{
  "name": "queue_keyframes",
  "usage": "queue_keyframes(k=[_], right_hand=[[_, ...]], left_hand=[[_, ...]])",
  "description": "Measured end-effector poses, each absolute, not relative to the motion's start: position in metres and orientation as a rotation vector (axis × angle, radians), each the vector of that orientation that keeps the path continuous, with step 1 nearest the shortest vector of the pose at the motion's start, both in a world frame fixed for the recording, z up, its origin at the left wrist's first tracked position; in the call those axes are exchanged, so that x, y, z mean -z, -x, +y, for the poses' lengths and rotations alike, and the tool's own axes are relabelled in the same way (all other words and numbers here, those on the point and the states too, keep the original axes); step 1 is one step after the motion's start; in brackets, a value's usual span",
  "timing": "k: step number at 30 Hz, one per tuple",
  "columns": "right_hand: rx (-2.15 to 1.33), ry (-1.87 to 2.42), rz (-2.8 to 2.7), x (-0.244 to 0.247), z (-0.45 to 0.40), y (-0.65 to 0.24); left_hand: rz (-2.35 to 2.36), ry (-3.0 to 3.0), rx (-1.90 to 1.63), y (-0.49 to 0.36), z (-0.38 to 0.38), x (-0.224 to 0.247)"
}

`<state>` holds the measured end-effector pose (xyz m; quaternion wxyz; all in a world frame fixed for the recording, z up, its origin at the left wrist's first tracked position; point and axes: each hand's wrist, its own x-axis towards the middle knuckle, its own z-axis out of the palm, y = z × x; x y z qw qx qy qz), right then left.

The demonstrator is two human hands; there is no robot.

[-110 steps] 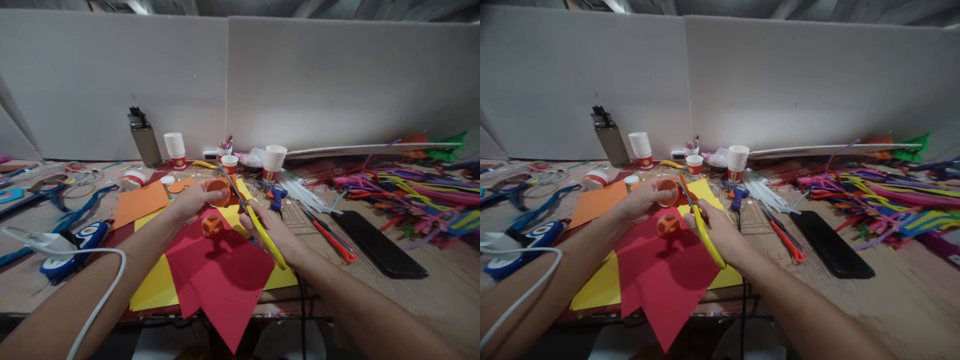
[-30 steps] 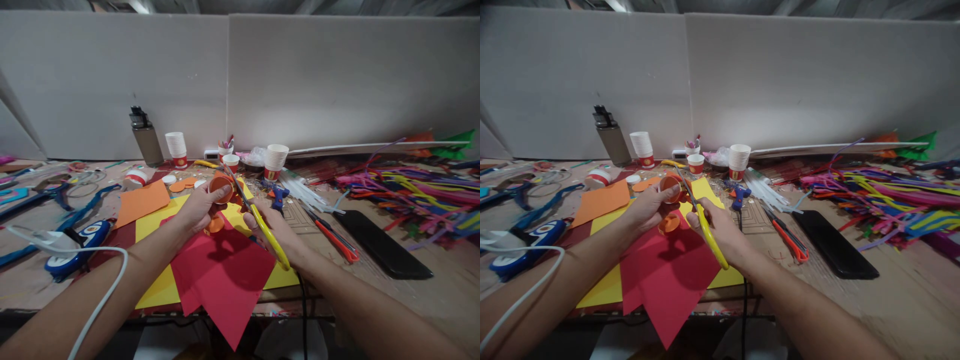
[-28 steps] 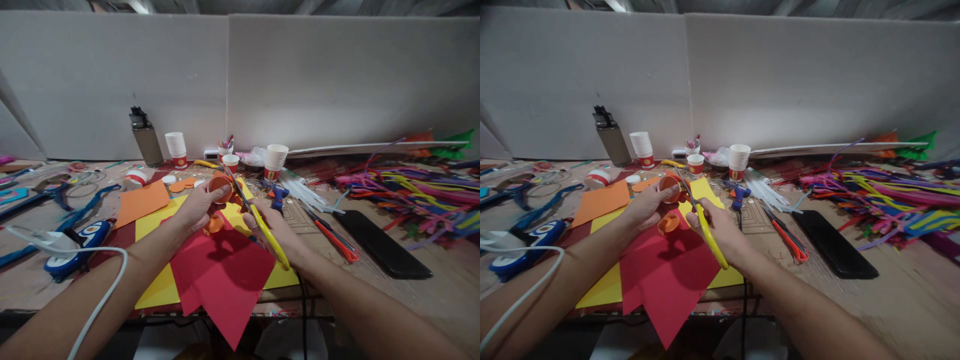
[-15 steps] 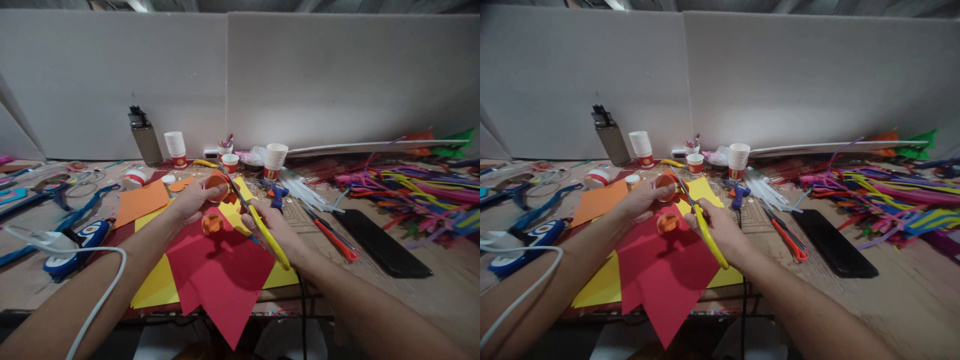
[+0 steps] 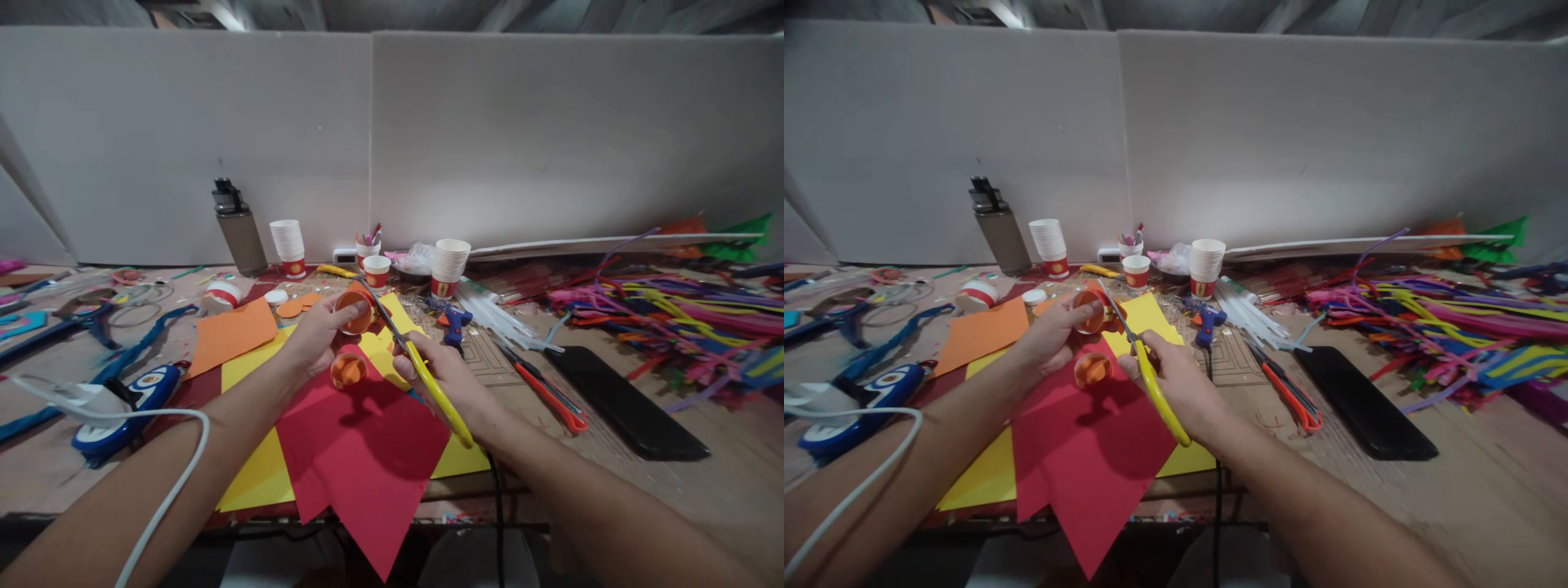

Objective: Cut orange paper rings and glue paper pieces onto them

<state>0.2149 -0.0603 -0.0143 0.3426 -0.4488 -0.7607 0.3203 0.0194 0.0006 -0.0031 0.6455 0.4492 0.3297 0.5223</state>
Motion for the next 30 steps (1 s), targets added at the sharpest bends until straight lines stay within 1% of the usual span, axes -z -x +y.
queue_keyframes(k=[3,8,18,24,30], right_hand=[[-0.835,1.168,-2.002,0.0135,-0.0591,-0.2153],[-0.733,1.204,-2.047,0.0118,-0.0589,-0.2169],[-0.806,1.163,-2.008,0.0152,-0.0592,-0.2159],[-0.973,1.151,-1.942,0.0131,-0.0638,-0.2148],[-0.878,1.126,-1.99,0.0129,-0.0607,-0.2178]], left_hand=[[0.764,-1.024,-1.206,-0.0224,-0.0003,0.0044],[0.738,-1.087,-1.143,-0.023,-0.001,0.0065],[0.758,-1.084,-1.1,-0.0225,-0.0031,0.0018],[0.718,-1.087,-1.128,-0.0233,-0.004,0.0036],[0.686,-1.076,-1.142,-0.0244,-0.0025,0.0065]])
